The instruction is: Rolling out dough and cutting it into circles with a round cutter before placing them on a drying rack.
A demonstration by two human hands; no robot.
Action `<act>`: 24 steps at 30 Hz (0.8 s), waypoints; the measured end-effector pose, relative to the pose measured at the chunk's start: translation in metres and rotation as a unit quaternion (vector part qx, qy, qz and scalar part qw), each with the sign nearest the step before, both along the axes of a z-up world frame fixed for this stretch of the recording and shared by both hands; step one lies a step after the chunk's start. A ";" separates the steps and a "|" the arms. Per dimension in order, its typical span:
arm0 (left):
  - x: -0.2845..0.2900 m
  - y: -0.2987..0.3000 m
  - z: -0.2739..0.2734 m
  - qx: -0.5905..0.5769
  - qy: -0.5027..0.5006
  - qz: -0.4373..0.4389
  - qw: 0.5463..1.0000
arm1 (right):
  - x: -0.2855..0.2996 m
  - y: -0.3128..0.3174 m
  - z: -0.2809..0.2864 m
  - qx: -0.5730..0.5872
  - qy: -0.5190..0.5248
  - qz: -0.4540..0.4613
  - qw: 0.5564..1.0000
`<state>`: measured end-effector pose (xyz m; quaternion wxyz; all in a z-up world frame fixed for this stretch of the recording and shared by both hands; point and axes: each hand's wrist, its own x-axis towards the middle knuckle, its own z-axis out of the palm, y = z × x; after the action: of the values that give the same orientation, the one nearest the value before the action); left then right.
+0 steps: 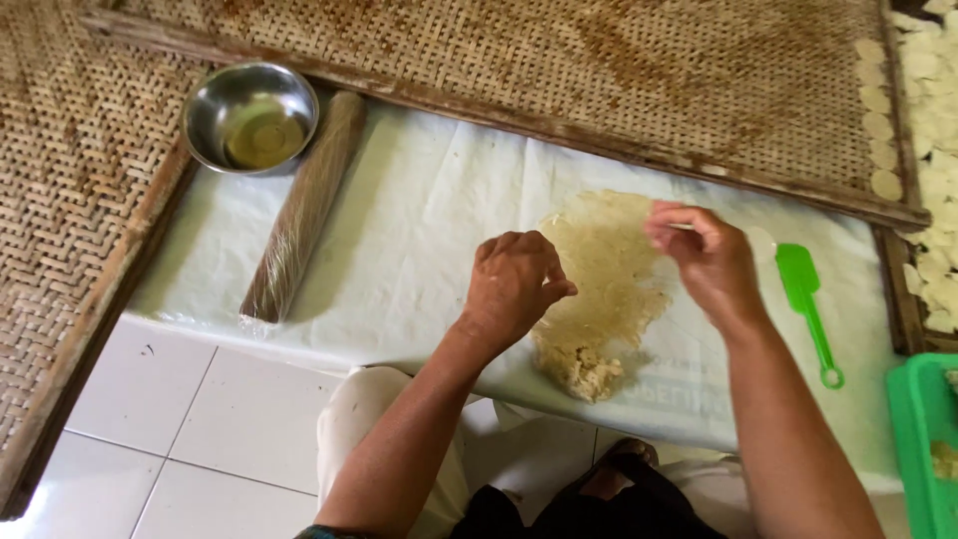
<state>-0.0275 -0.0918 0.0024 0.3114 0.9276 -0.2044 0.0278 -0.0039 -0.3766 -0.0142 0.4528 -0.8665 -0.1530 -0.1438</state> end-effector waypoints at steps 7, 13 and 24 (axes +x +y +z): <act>-0.019 -0.010 -0.009 -0.175 -0.028 -0.019 0.984 | 0.000 0.035 0.033 0.123 0.193 -0.109 0.967; -0.012 -0.005 -0.018 -0.188 -0.003 -0.034 0.982 | 0.038 -0.014 0.003 -0.071 0.096 -0.074 0.990; 0.032 0.051 -0.023 0.128 0.109 0.127 0.978 | 0.048 -0.034 0.017 -0.282 0.118 -0.133 0.943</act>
<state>0.0043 -0.0408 -0.0210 0.2042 0.9757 -0.0517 -0.0609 0.0445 -0.4108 0.0032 0.1813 -0.9820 -0.0164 -0.0504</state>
